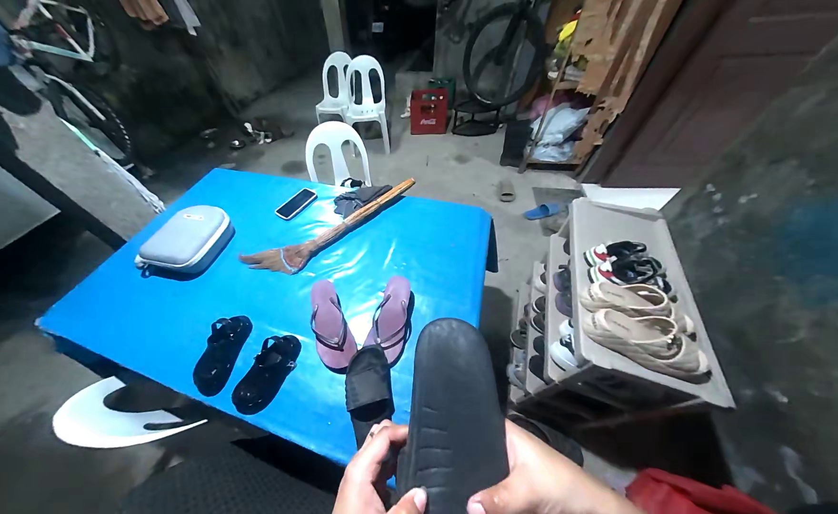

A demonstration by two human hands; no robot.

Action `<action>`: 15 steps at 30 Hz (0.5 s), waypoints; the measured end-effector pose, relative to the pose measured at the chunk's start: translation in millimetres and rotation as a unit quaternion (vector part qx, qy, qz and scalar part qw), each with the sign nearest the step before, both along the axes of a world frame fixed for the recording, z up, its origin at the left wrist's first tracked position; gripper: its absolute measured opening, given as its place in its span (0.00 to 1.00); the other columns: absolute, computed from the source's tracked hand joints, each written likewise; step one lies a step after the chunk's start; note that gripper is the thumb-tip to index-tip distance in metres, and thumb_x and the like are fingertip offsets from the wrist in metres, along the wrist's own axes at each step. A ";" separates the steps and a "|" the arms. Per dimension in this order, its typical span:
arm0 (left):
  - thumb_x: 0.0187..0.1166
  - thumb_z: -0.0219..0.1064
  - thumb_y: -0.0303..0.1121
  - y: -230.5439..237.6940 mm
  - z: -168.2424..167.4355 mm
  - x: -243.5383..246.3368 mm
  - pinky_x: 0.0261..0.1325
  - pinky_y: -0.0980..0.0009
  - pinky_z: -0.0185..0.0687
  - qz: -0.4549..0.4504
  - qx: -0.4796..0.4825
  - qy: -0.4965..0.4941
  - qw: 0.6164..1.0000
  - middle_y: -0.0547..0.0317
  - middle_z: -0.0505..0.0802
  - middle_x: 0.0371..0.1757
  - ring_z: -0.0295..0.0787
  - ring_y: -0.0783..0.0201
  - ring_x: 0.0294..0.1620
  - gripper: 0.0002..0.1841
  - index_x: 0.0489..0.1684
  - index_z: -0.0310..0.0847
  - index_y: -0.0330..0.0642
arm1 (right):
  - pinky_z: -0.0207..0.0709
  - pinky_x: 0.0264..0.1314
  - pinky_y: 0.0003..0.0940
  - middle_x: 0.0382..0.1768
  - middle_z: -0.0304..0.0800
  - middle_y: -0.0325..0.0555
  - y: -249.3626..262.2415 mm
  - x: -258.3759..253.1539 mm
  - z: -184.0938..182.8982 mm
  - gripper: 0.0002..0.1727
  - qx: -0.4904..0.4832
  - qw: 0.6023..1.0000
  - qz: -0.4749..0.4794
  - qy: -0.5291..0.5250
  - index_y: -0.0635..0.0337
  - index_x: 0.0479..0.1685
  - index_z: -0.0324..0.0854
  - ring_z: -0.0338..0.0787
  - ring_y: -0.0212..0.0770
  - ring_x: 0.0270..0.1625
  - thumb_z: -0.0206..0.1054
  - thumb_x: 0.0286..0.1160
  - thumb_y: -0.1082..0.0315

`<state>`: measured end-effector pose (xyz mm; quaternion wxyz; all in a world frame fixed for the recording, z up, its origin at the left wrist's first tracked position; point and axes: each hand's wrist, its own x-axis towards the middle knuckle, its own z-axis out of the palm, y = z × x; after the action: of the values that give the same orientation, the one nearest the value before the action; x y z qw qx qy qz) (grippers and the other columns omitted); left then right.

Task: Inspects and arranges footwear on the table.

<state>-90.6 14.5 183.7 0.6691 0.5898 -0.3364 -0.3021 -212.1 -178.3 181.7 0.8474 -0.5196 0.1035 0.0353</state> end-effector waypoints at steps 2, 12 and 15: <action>0.67 0.71 0.26 -0.3 2.3 -2.7 0.65 0.76 0.84 0.020 0.016 -0.019 0.999 0.64 0.88 0.54 0.85 0.80 0.58 0.19 0.56 0.81 0.28 | 0.90 0.60 0.30 0.45 0.98 0.30 4.6 1.6 0.5 0.30 -0.014 1.000 -0.009 0.014 0.54 0.54 0.82 0.95 0.27 0.51 0.78 0.46 0.86; 0.71 0.70 0.37 3.3 -1.2 -8.9 0.63 0.79 0.79 0.070 0.030 -0.053 0.996 0.64 0.88 0.51 0.82 0.82 0.57 0.20 0.53 0.82 0.29 | 0.92 0.53 0.28 0.38 0.98 0.30 36.5 3.2 12.0 0.29 -0.011 0.988 -0.151 0.033 0.55 0.46 0.84 0.96 0.25 0.43 0.72 0.40 0.93; 0.73 0.70 0.40 1.8 -3.3 -14.9 0.64 0.80 0.79 0.085 0.017 -0.043 0.995 0.68 0.88 0.51 0.81 0.84 0.58 0.20 0.53 0.82 0.31 | 0.91 0.53 0.27 0.38 0.98 0.28 35.2 2.6 13.5 0.28 -0.051 0.988 -0.149 0.009 0.56 0.47 0.82 0.95 0.24 0.43 0.73 0.42 0.91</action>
<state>-105.5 16.3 180.4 0.6672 0.6400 -0.3080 -0.2246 -209.5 -143.1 195.2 0.8148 -0.5402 0.1890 -0.0919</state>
